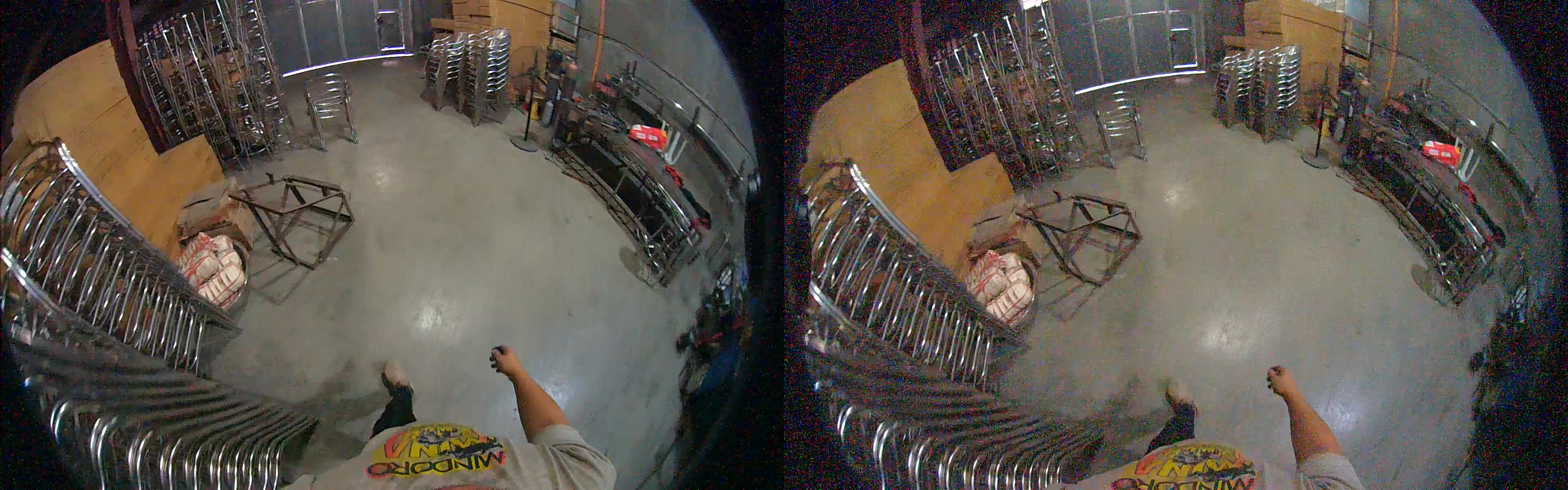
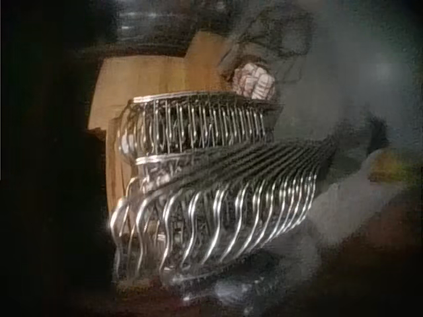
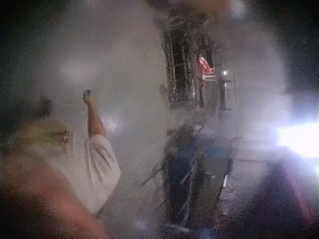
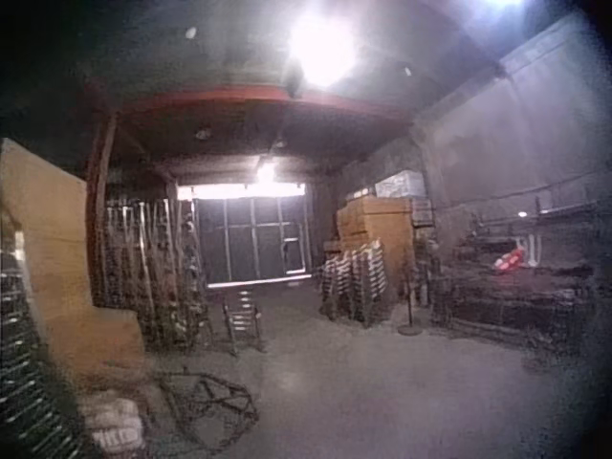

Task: The person assembles a metal chair by inserting metal rods into the seat frame. They then lift the chair, move it to a stack, and pick up another chair frame to begin the process again.

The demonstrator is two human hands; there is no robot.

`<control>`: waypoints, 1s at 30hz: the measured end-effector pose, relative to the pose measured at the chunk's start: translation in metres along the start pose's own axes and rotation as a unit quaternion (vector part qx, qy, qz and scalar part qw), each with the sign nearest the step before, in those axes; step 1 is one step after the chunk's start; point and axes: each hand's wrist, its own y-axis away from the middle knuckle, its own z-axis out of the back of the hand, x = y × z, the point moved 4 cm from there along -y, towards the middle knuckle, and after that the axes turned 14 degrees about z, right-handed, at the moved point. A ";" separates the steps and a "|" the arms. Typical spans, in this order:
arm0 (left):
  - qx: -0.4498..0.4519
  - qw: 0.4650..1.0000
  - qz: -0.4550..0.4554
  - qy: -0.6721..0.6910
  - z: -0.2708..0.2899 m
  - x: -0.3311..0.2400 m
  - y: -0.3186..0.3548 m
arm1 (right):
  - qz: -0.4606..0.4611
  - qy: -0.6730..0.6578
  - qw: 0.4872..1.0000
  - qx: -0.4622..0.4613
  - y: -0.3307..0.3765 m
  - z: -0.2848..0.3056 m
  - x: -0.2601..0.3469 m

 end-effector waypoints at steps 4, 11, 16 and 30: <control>-0.003 0.999 -0.028 0.023 0.058 -0.153 -0.061 | 0.001 -0.001 1.000 0.021 -0.117 -0.015 0.023; -0.170 0.974 -0.119 0.090 0.328 -0.525 -0.127 | -0.235 0.161 0.915 0.285 -0.206 -0.042 0.002; -0.279 0.911 -0.242 0.184 0.496 -0.753 -0.136 | -0.262 0.127 0.918 0.269 -0.349 -0.052 0.042; -0.027 0.997 -0.010 0.076 0.499 -0.949 -0.250 | -0.070 0.114 0.971 0.200 -1.026 -0.021 0.287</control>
